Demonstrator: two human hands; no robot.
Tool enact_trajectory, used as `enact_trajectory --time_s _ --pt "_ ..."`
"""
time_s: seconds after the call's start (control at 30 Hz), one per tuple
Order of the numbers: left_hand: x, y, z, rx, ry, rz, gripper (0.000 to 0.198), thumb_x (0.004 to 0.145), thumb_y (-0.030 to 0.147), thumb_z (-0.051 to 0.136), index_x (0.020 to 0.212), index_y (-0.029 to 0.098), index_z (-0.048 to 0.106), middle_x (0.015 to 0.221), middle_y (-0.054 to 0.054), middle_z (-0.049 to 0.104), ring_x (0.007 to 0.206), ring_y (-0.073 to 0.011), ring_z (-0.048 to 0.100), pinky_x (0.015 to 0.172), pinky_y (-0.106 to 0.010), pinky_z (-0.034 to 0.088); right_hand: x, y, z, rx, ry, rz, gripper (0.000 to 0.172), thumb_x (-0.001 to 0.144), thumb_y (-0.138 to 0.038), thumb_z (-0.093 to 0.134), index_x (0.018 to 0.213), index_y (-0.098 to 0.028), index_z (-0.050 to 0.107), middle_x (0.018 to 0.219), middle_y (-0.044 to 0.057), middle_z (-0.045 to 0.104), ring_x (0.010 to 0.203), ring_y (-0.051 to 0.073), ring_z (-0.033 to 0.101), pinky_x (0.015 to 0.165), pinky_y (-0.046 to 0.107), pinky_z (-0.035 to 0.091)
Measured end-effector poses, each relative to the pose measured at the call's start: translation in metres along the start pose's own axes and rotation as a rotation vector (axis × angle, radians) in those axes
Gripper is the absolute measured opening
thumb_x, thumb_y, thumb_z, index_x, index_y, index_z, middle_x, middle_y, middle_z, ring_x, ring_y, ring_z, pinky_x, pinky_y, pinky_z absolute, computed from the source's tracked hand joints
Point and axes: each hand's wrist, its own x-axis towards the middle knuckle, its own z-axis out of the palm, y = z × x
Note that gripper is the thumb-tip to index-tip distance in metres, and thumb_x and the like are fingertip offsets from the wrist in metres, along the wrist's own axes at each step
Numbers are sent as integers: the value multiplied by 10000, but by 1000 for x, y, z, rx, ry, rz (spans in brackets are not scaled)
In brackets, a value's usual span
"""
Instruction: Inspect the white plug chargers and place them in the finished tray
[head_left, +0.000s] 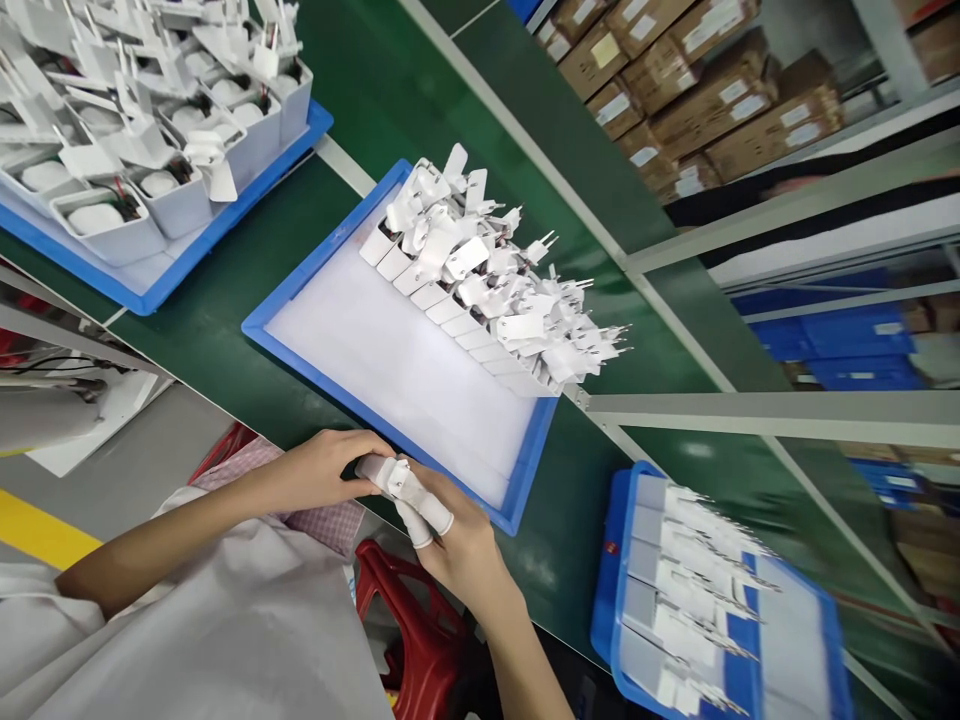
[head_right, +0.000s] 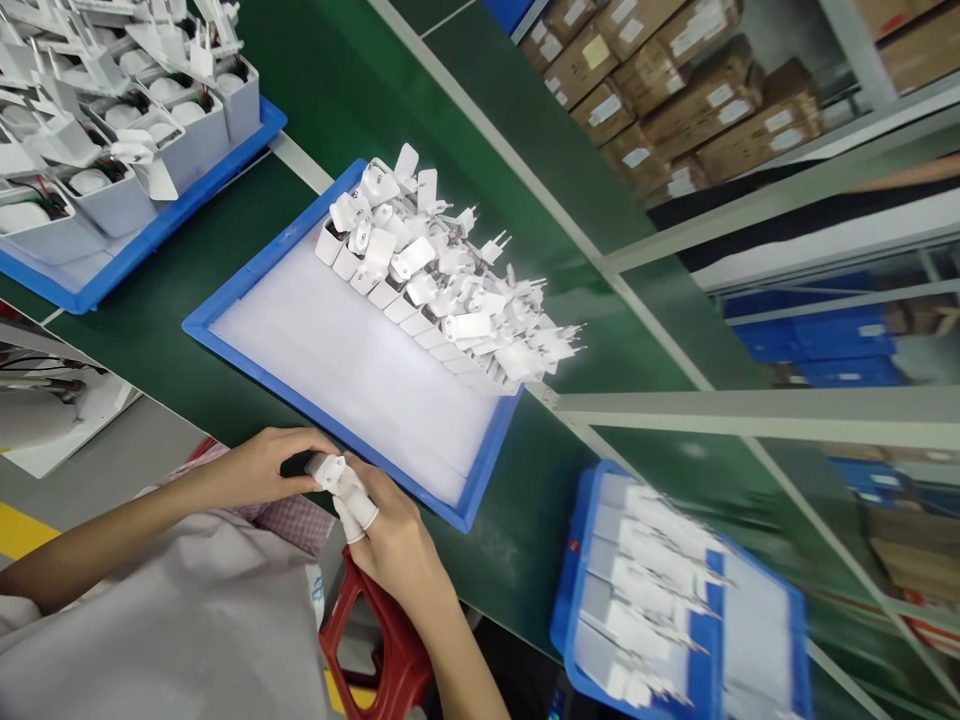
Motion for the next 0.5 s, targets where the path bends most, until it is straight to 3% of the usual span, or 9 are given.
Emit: enact_trajectory --time_s 0.17,0.27,0.37,0.43,0.5 --pt "0 3 -7 -12 23 12 302 784 161 723 1080 201 678 1087 -43 692 1033 -212 629 922 -312 483 -3 -8 9 0 27 45 566 934 -69 482 1476 -221 426 1356 160 617 1260 254 606 993 407 579" --pt "1 10 -18 -19 -65 -105 366 737 343 804 1068 212 718 1026 -48 679 969 -230 612 857 -310 491 -9 -9 17 -116 81 21 490 949 -143 492 1436 -193 478 1323 163 644 1172 272 645 929 429 607" --pt "1 7 -16 -87 -95 -244 473 848 557 658 1146 193 707 862 -40 670 744 -180 590 656 -260 466 -18 -4 31 -277 149 -31 425 944 -210 520 1367 -211 567 1272 151 680 1047 286 692 786 398 643" --pt "3 -3 -6 -241 -119 -306 653 840 702 570 1160 143 675 767 -39 656 623 -160 597 583 -254 456 -23 1 44 -277 222 57 417 912 -224 576 1327 -228 611 1126 132 734 902 265 734 697 333 644" --pt "6 -17 5 -350 -130 -363 843 711 848 570 1107 107 643 636 -16 609 522 -150 571 506 -241 421 -24 5 55 -158 311 246 438 870 -210 625 1302 -278 633 944 79 751 733 240 744 612 285 631"
